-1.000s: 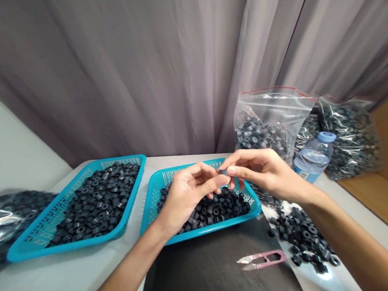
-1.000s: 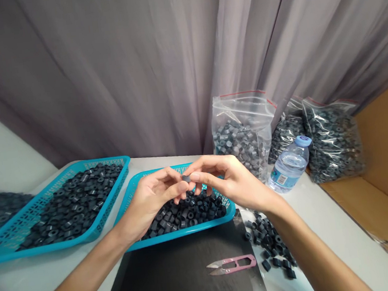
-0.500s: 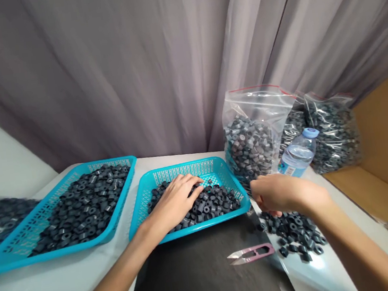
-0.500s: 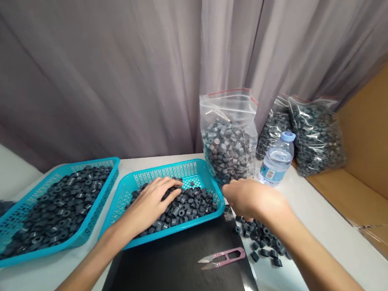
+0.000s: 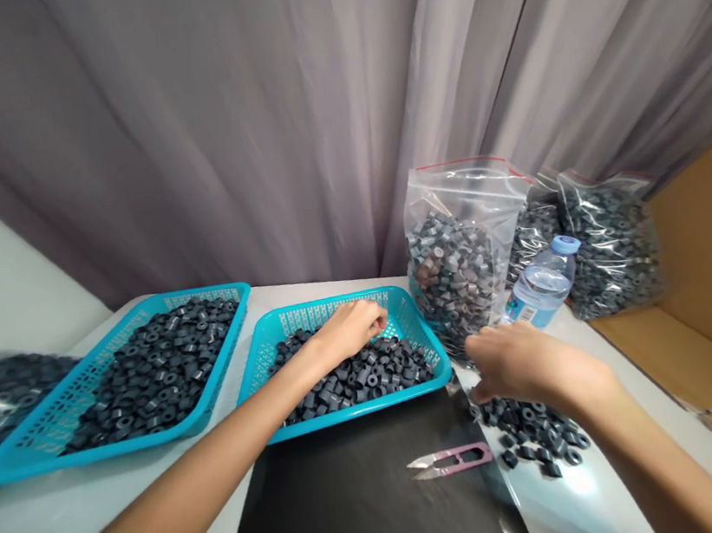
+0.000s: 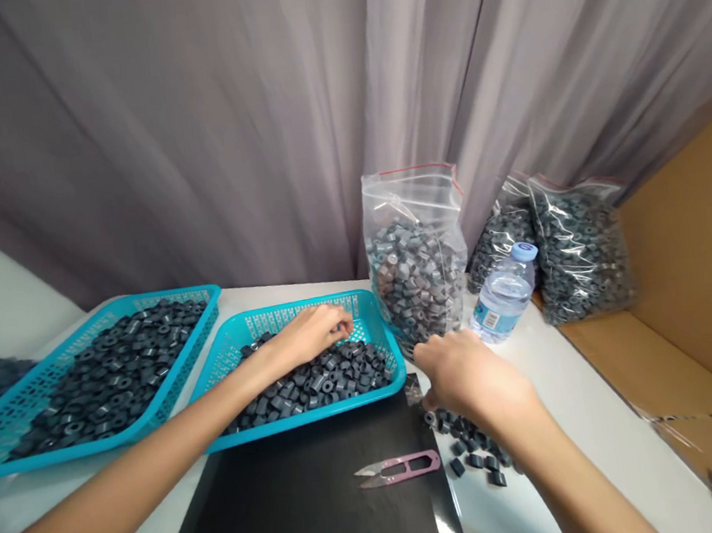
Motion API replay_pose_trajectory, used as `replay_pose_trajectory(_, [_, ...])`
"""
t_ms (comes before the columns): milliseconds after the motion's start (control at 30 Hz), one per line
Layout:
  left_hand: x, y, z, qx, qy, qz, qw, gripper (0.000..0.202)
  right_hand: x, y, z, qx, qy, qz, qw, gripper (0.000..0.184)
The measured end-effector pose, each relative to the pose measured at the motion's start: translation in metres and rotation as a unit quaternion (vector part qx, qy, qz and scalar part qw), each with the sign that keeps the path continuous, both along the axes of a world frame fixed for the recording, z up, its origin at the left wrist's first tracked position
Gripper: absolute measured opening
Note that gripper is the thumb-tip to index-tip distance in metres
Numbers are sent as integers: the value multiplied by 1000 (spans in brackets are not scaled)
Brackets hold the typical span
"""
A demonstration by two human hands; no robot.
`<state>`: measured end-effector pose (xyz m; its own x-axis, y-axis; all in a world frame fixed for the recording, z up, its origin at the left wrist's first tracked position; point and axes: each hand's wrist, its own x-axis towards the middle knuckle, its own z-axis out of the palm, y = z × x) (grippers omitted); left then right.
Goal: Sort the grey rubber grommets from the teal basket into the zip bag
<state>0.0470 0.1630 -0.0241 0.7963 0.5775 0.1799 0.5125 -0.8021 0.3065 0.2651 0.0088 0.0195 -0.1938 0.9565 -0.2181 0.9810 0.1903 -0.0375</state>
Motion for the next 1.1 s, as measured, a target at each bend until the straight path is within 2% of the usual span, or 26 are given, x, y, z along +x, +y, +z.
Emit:
replay_pose_trajectory(100, [-14, -11, 13, -10, -24, 15, 1000, 21, -4, -7, 15, 18, -19, -6, 1000, 11])
replay_pose_trajectory(200, [-28, -37, 32, -15, -59, 32, 998, 26, -16, -5, 23, 58, 1, 35, 998, 15])
replay_pose_trajectory(267, [-36, -59, 41, -49, -100, 35, 993, 27, -26, 3, 20, 85, 65, 76, 991, 13])
replay_pose_trajectory(333, [-43, -78, 45, -87, -131, 43, 987, 23, -34, 14, 12, 91, 136, 99, 981, 9])
replay_pose_trajectory(400, [-49, -90, 42, -89, -139, 43, 985, 20, -37, 23, 0, 66, 177, 101, 977, 17])
replay_pose_trajectory(467, [-53, -93, 36, -58, -138, 36, 988, 20, -37, 29, -12, 42, 192, 94, 976, 23])
replay_pose_trajectory(567, [-56, -89, 27, -20, -141, 23, 990, 21, -36, 32, -25, 39, 204, 85, 975, 22])
replay_pose_trajectory(667, [-57, -87, 27, -40, -164, 15, 985, 19, -37, 34, -31, 42, 228, 88, 969, 17])
replay_pose_trajectory(800, [-56, -90, 31, -100, -211, 34, 972, 24, -40, 39, -31, 57, 262, 86, 959, 12])
replay_pose_trajectory(933, [-55, -93, 31, -141, -249, 46, 957, 34, -38, 39, -21, 54, 305, 86, 947, 12])
replay_pose_trajectory(1100, [-54, -94, 30, -158, -272, 43, 948, 35, -33, 37, -11, -18, 431, 59, 900, 21])
